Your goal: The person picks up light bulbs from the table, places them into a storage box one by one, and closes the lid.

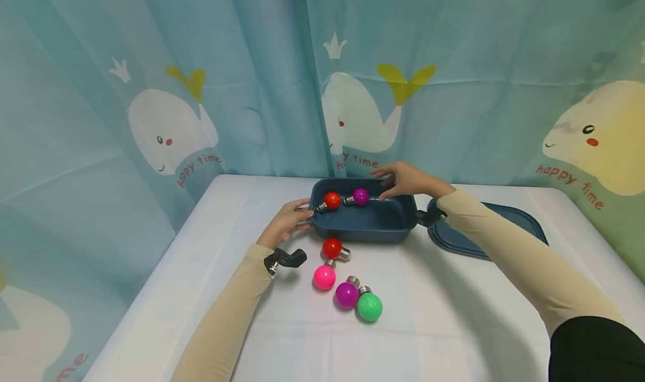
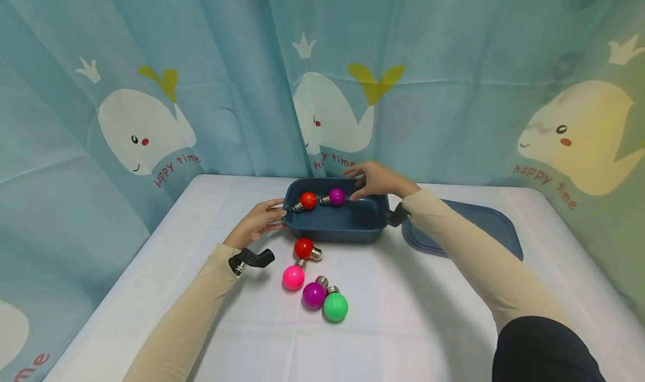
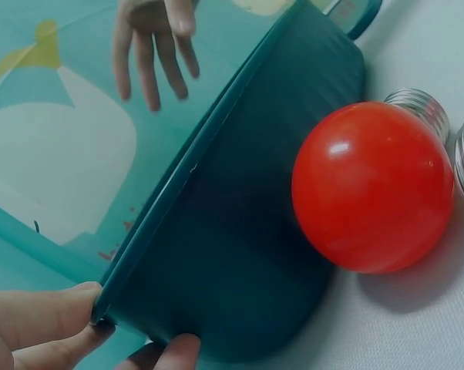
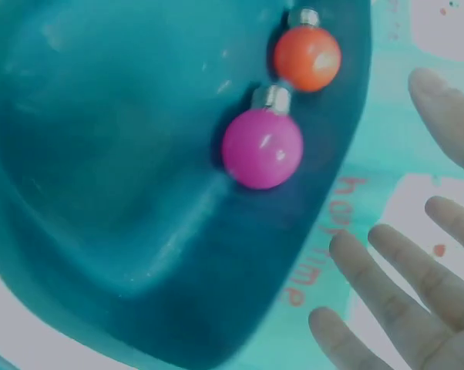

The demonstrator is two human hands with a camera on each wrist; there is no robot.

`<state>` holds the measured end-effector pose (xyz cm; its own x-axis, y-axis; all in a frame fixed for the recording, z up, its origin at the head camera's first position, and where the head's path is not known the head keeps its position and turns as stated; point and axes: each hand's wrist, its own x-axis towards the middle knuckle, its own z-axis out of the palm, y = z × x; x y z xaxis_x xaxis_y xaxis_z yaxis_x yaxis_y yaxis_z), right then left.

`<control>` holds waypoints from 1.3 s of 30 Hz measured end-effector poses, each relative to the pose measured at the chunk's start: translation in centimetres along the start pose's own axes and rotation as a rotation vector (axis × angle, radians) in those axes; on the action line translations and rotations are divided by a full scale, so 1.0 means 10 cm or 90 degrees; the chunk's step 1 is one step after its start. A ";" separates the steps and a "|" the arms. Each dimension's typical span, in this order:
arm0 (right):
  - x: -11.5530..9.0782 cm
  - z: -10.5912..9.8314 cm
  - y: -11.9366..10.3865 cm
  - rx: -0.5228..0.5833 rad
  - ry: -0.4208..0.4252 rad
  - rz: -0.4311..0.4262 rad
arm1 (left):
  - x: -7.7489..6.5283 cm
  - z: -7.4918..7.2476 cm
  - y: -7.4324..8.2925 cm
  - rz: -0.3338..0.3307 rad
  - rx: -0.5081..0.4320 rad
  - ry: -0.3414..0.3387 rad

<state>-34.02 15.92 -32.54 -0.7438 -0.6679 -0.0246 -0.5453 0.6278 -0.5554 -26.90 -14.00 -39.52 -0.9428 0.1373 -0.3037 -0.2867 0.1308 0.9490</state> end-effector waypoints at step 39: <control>-1.32 1.16 -0.85 -0.091 0.082 -0.085 | 0.01 -0.01 0.01 0.001 0.004 -0.011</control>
<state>-15.06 14.78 -37.15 -0.7000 -0.6978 0.1519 -0.6839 0.5939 -0.4237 -27.08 -14.04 -39.47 -0.9403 0.1537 -0.3036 -0.2842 0.1360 0.9491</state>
